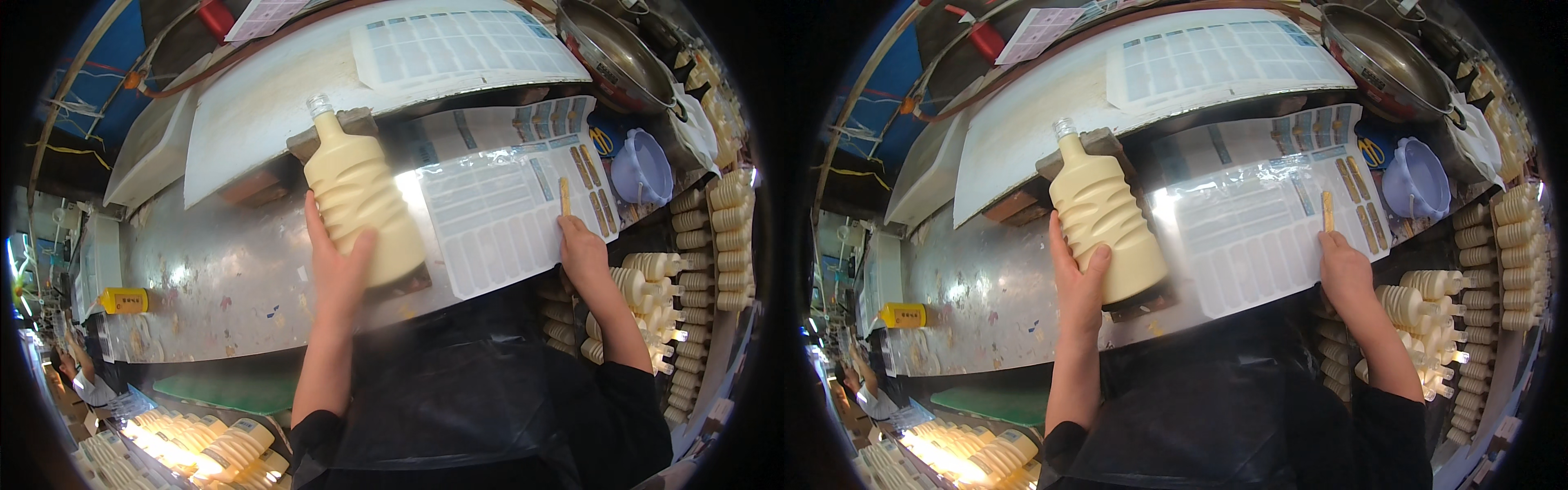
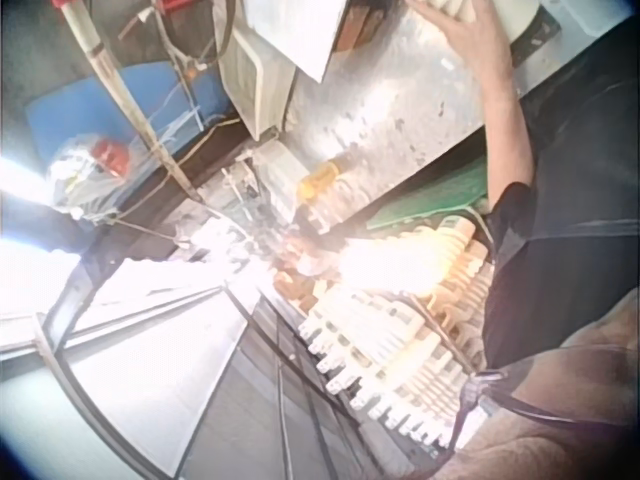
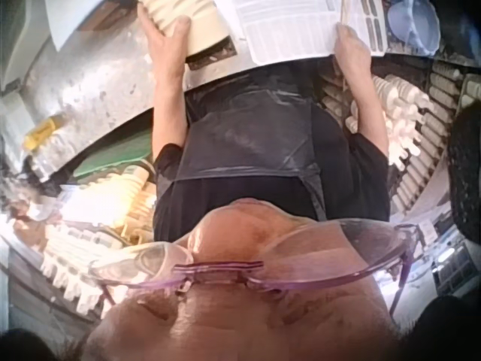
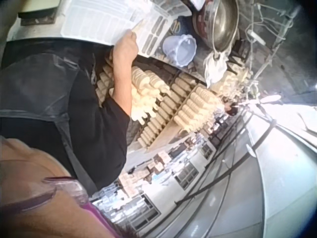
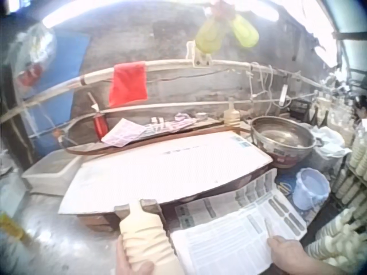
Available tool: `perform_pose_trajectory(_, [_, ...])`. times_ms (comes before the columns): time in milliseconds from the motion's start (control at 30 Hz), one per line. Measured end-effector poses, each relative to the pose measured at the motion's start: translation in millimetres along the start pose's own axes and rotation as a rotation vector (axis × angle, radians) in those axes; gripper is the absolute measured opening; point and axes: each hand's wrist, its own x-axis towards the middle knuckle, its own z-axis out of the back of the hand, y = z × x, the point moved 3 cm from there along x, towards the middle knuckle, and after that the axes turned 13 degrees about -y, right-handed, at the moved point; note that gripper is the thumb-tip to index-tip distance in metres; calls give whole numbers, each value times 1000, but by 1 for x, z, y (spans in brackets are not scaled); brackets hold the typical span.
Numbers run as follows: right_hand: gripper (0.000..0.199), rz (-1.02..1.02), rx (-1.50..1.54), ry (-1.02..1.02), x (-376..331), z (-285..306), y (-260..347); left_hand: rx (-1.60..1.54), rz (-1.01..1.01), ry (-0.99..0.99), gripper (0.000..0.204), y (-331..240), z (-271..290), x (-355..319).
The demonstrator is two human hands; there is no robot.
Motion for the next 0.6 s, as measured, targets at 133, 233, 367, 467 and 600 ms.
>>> perform_pose_trajectory(133, [34,18,29,-2,-7,1,10,14,15,-3,97,-6,-1,-2])
perform_pose_trajectory(233, [33,26,51,16,-9,8,21,11,-1,1,97,-6,1,-2])
perform_pose_trajectory(367, [30,48,86,-32,-11,8,20,98,-22,-37,95,7,4,4])
perform_pose_trajectory(467, [22,63,93,-97,-3,9,16,117,-45,-36,91,10,4,3])
perform_pose_trajectory(600, [30,42,143,-127,14,1,13,90,-48,-30,88,8,2,1])
